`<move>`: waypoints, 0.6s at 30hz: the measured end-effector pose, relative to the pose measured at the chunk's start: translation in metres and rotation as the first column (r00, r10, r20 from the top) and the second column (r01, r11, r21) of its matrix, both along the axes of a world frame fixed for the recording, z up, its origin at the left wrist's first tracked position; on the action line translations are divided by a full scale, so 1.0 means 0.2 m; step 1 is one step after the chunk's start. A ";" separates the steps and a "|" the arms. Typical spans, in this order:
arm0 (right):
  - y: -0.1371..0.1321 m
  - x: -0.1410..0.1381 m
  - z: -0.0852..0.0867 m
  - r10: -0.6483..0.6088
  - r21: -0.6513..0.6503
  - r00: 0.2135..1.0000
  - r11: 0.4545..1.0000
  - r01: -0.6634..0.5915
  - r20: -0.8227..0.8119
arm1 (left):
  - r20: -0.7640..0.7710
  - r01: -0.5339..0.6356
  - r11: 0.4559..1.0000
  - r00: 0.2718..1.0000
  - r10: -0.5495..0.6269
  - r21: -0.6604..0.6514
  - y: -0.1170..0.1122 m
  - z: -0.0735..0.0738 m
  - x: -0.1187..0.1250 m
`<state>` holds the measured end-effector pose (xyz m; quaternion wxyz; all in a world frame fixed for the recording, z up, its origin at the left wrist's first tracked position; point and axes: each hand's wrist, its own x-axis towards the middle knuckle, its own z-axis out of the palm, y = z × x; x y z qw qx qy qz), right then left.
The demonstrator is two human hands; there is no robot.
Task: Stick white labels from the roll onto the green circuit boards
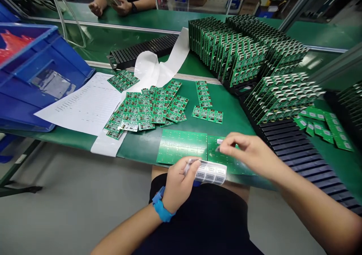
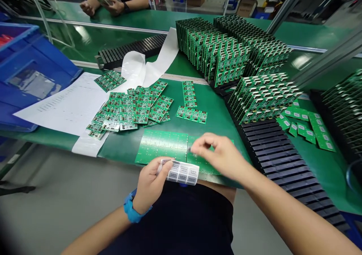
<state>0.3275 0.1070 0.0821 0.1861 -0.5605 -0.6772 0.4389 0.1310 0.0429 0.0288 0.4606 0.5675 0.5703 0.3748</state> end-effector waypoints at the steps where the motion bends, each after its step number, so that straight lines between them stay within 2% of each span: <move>1: 0.05 0.01 -0.02 -0.021 -0.012 0.999 1.000 0.021 0.039 | -0.017 0.056 0.998 0.998 -0.056 0.012 0.00 0.01 0.00; 3: 0.14 0.02 -0.07 0.006 -0.073 0.990 0.997 0.004 0.140 | -0.061 0.254 0.966 0.966 -0.251 0.056 0.00 0.02 0.00; 5: 0.20 0.02 -0.12 0.078 -0.132 0.973 0.990 -0.050 0.216 | -0.123 0.446 0.892 0.892 -0.435 0.078 0.00 0.02 0.01; 7: 0.22 0.00 -0.17 0.110 -0.133 0.958 0.988 -0.077 0.266 | -0.183 0.532 0.845 0.838 -0.514 0.060 0.00 0.02 0.02; 10: 0.21 -0.02 -0.20 0.105 -0.083 0.941 0.993 -0.082 0.323 | -0.235 0.545 0.838 0.817 -0.526 0.021 0.00 0.01 0.02; 13: 0.16 -0.04 -0.21 0.100 0.061 0.912 0.989 -0.135 0.398 | -0.246 0.542 0.841 0.817 -0.522 0.015 0.01 0.00 0.02; 16: 0.12 -0.04 -0.18 0.023 0.323 0.823 0.913 -0.248 0.567 | -0.240 0.541 0.841 0.818 -0.522 0.014 0.01 -0.01 0.02; 18: 0.12 -0.03 -0.15 -0.072 0.453 0.800 0.853 -0.260 0.595 | -0.220 0.537 0.843 0.827 -0.518 0.034 0.01 -0.02 0.01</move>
